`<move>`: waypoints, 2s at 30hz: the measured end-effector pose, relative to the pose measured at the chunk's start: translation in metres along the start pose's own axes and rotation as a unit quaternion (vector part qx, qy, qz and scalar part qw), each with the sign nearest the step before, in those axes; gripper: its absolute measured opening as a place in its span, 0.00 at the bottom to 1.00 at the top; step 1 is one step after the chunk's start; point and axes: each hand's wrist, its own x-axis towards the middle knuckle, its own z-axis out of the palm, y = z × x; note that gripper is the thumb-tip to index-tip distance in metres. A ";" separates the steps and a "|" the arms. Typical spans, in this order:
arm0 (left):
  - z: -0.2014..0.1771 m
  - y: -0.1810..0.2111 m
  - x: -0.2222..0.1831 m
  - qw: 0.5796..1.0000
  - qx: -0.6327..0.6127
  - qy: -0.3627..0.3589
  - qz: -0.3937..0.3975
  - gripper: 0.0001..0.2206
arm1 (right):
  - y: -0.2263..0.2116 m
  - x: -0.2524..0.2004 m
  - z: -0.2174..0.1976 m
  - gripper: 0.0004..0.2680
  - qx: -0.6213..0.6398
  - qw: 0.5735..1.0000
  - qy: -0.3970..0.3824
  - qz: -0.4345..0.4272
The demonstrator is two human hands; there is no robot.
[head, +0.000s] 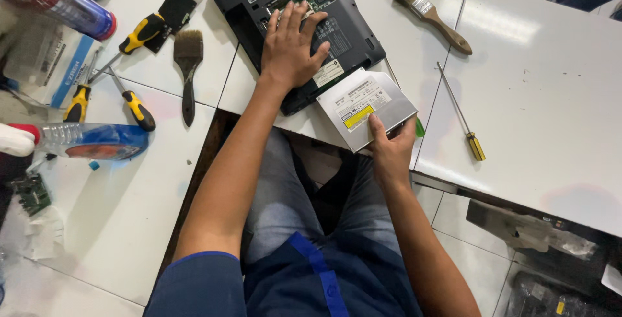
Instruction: The person removes the optical drive from a laptop using a screwdriver, then inserts a new drive into the bay and secures it with screws. The task involves unscrewing the drive, sliding it out, and screwing the replacement into place.
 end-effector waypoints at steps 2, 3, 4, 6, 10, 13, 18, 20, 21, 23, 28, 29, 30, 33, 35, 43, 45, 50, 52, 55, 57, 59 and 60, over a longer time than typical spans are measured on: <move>-0.002 0.001 0.000 1.000 -0.001 0.000 -0.003 0.25 | -0.004 -0.001 0.001 0.19 -0.017 1.000 0.002 -0.002; -0.003 0.002 0.000 1.000 0.001 -0.011 -0.007 0.25 | -0.006 -0.002 0.001 0.21 -0.019 1.000 0.005 0.010; -0.004 0.004 -0.001 1.000 0.003 -0.023 -0.010 0.25 | -0.007 -0.005 0.001 0.23 -0.021 0.999 0.009 0.023; -0.005 0.003 0.001 1.000 0.000 -0.019 -0.010 0.25 | -0.008 -0.001 0.006 0.21 -0.015 0.999 0.014 0.029; -0.003 0.004 -0.001 1.000 -0.002 -0.016 -0.019 0.25 | -0.015 -0.003 0.017 0.20 -0.032 0.996 0.036 0.070; -0.002 0.002 0.002 1.000 0.000 -0.023 -0.016 0.25 | -0.004 0.003 0.015 0.19 -0.016 0.998 0.035 0.051; -0.002 0.003 -0.001 1.000 -0.003 -0.016 -0.010 0.25 | -0.005 0.003 0.017 0.17 -0.008 0.997 0.038 0.064; -0.001 0.002 -0.001 1.000 -0.001 -0.016 -0.008 0.25 | -0.006 0.003 0.016 0.16 -0.026 0.997 0.036 0.064; -0.002 0.003 -0.002 1.000 -0.004 -0.016 -0.008 0.25 | -0.005 0.003 0.015 0.16 -0.037 0.997 0.041 0.062; -0.002 0.001 0.001 1.000 -0.006 -0.013 -0.008 0.25 | -0.006 0.006 0.015 0.15 -0.047 0.996 0.044 0.058; -0.001 0.001 0.000 1.000 0.005 -0.007 -0.007 0.25 | -0.006 0.008 0.018 0.14 -0.047 0.995 0.052 0.068; -0.002 0.001 -0.001 1.000 0.005 -0.007 -0.008 0.25 | -0.004 0.009 0.020 0.14 -0.048 0.995 0.051 0.068; -0.003 0.002 -0.001 1.000 0.003 -0.016 -0.008 0.25 | -0.002 0.011 0.022 0.16 -0.042 0.995 0.061 0.059; -0.007 0.003 0.000 1.000 -0.004 -0.023 -0.010 0.26 | -0.007 0.012 0.027 0.18 -0.038 0.995 0.072 0.053; -0.006 0.006 -0.001 1.000 -0.012 -0.025 -0.013 0.26 | -0.011 0.009 0.026 0.18 -0.041 0.995 0.076 0.057; -0.007 0.004 0.001 0.999 -0.024 -0.006 -0.028 0.22 | -0.014 0.013 0.031 0.20 -0.026 0.994 0.041 0.095; -0.007 0.000 0.001 1.000 -0.019 0.001 -0.022 0.23 | -0.013 0.019 0.032 0.20 -0.029 0.994 0.039 0.099; -0.006 0.000 0.001 1.000 -0.017 0.016 -0.010 0.23 | -0.003 0.032 0.027 0.18 -0.041 0.993 0.026 0.106; -0.007 -0.001 0.001 1.000 -0.023 0.015 -0.013 0.22 | 0.006 0.035 0.025 0.16 0.028 0.996 0.042 0.078; -0.007 0.000 0.000 1.000 -0.020 0.016 -0.016 0.22 | 0.005 0.031 0.022 0.15 0.060 0.992 0.060 0.094; -0.006 0.000 0.000 1.000 -0.017 0.012 -0.018 0.22 | 0.008 0.029 0.023 0.16 0.051 0.994 0.055 0.081; -0.005 -0.001 0.003 1.000 -0.013 0.012 -0.014 0.22 | 0.009 0.028 0.027 0.17 0.047 0.996 0.053 0.062; -0.003 -0.001 0.001 0.999 -0.013 0.031 -0.009 0.22 | 0.009 0.026 0.030 0.17 0.045 0.995 0.061 0.069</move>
